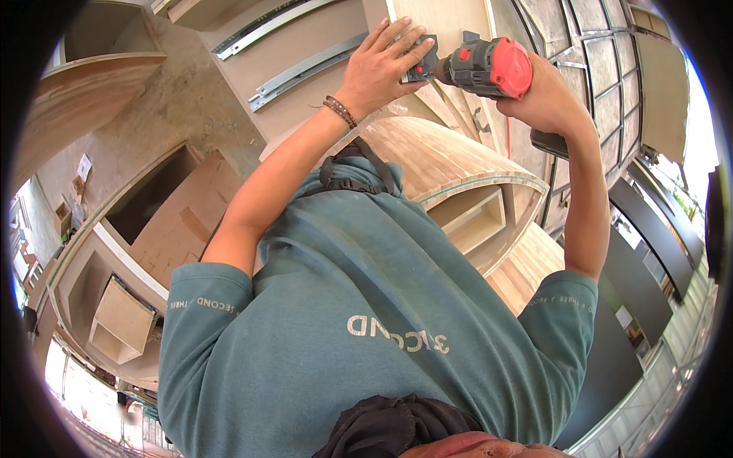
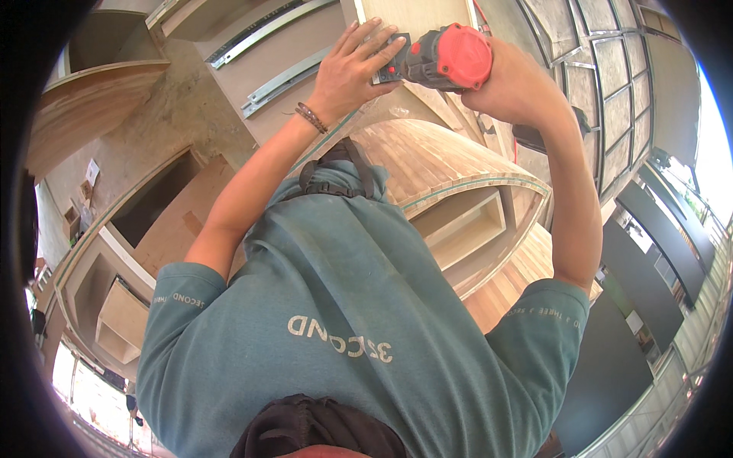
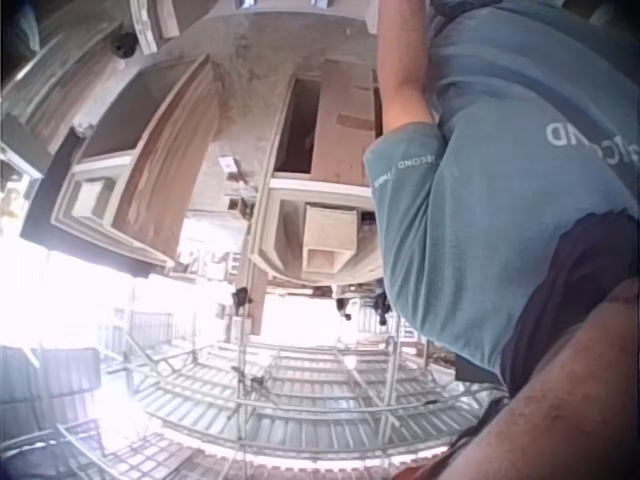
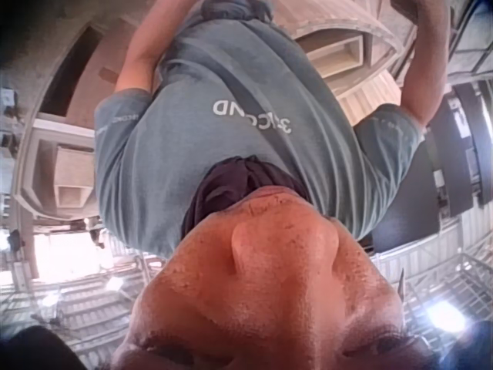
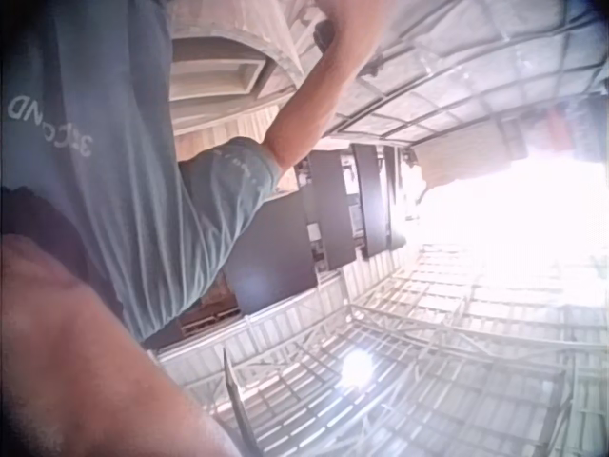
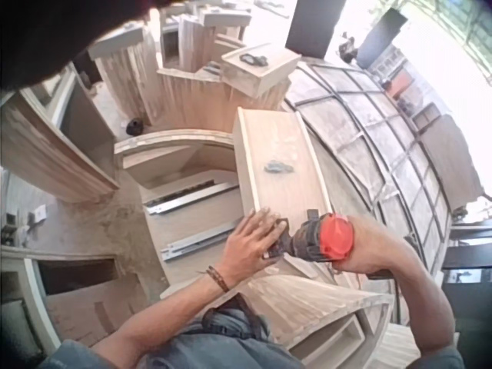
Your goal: The person uses a cordless drill to attach metal drawer slides to a wooden drawer front. They position the slides, insert screws, and drive them in with the drill. The person then places the drawer into a cabinet frame to test the fit.
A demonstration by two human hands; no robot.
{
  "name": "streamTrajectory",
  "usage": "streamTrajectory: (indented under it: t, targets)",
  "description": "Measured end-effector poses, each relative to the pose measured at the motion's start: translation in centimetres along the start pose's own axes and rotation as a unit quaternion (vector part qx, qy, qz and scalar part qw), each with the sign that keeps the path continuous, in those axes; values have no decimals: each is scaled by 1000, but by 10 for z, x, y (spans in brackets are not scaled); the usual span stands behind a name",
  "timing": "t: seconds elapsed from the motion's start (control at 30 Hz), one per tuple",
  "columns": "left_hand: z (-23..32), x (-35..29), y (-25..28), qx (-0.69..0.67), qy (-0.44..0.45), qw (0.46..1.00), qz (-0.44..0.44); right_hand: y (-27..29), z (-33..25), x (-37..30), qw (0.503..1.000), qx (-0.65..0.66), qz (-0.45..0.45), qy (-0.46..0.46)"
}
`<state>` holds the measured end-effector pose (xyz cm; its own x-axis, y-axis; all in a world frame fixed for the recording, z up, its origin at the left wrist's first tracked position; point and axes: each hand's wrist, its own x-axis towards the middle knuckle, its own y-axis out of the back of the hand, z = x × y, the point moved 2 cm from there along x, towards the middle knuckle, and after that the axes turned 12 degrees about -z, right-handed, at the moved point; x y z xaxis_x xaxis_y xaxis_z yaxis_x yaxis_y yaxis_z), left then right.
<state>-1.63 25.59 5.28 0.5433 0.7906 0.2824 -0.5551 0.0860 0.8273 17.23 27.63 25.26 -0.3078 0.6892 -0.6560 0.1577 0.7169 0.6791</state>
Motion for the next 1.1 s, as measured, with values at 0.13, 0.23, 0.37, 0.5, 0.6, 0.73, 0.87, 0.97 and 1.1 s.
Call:
streamTrajectory:
  t: [0.13,0.23,0.37,0.5,0.6,0.73,0.87,0.97,1.1]
  targets:
    - [1,0,-1,1,-1,1000,4,-1,-3,-2,1000,-8,10,-9]
    - [1,0,-1,5,-1,1000,3,-2,1,0,1000,-10,10,-23]
    - [1,0,0,11,-3,1000,4,-5,5,1,1000,-9,18,-4]
    - [1,0,-2,5,-5,1000,8,-6,5,1,1000,-7,26,-2]
    - [0,-1,-2,8,-4,1000,2,-9,3,3,1000,-8,20,-12]
    - [-1,0,-2,9,-7,1000,-3,-11,6,2,1000,-3,25,-12]
    - [-1,-1,-3,3,-11,1000,-4,-15,11,3,999,-19,22,-19]
    - [-3,1,-1,-2,-15,1000,1,-14,11,3,999,-24,21,-24]
    - [-2,0,0,-10,-13,1000,5,-12,-1,1,998,-16,23,-49]
